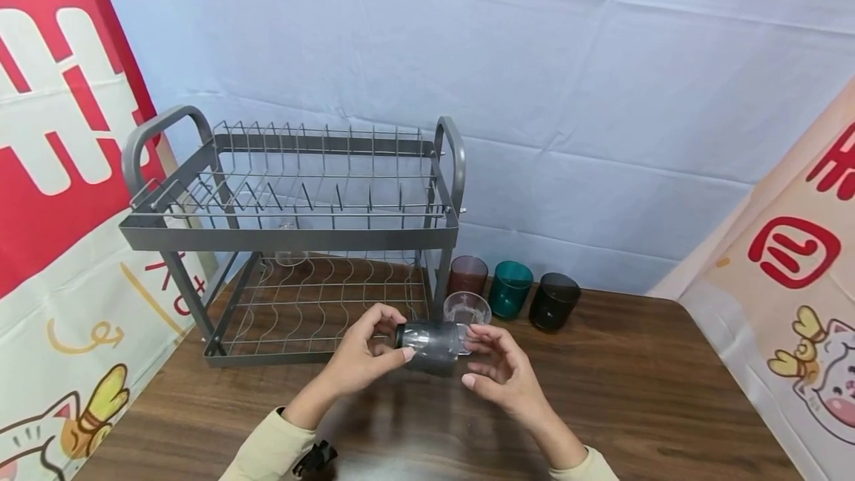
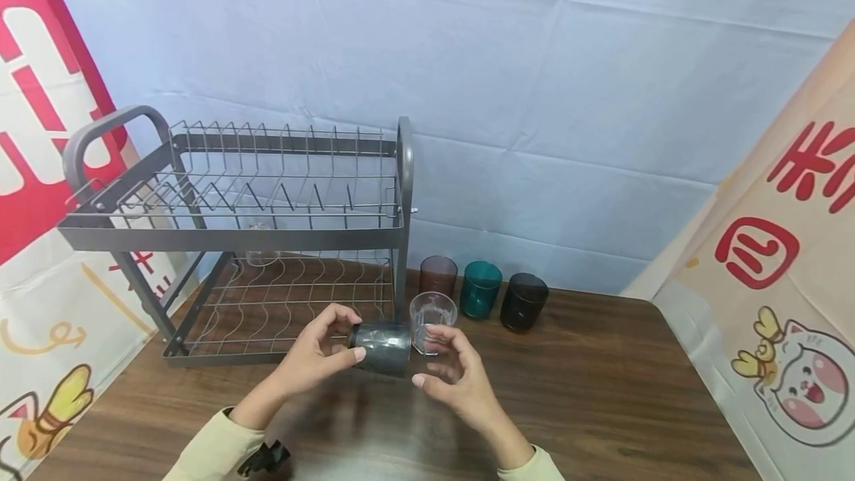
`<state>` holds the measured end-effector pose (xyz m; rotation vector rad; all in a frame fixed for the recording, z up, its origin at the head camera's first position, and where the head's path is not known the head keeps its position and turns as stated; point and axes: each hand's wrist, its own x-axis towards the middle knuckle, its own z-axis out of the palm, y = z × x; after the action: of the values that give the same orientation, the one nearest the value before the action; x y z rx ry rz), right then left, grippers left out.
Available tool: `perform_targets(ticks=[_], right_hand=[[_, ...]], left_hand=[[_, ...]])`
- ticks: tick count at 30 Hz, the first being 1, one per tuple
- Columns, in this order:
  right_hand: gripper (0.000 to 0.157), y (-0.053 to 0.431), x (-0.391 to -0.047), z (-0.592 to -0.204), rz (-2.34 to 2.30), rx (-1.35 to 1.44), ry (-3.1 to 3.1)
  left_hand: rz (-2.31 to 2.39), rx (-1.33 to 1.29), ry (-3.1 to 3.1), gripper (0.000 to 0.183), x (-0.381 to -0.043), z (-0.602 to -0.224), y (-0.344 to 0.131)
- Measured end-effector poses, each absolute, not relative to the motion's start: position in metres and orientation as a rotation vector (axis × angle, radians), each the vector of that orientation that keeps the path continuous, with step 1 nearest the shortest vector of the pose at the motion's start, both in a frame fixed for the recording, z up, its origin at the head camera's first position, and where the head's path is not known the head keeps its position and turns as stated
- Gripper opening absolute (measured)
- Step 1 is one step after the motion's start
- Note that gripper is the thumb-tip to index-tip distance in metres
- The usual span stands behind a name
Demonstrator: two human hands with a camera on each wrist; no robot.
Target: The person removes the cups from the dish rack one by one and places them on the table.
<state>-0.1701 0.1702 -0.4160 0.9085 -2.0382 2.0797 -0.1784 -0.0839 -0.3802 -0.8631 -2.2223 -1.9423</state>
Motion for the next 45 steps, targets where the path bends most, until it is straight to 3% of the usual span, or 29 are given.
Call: perform_targets(ticks=[15, 24, 35, 45], right_hand=[[0.057, 0.166, -0.176, -0.422, 2.247, 1.049, -1.919], [0.053, 0.165, -0.174, -0.423, 2.250, 1.047, -1.884], [0.053, 0.167, -0.167, -0.422, 2.231, 1.051, -1.876], [0.051, 0.180, -0.162, -0.409, 1.959, 0.812, -2.208]], left_hand=[[-2.055, -1.071, -2.042, 0.038, -0.179, -0.398, -0.072], [-2.057, -1.069, -2.089, 0.037, -0.176, -0.396, -0.070], [-1.771, -0.999, -2.272, 0.042, -0.177, -0.399, -0.076], [-1.227, -0.930, -2.470, 0.038, -0.184, -0.395, -0.103]])
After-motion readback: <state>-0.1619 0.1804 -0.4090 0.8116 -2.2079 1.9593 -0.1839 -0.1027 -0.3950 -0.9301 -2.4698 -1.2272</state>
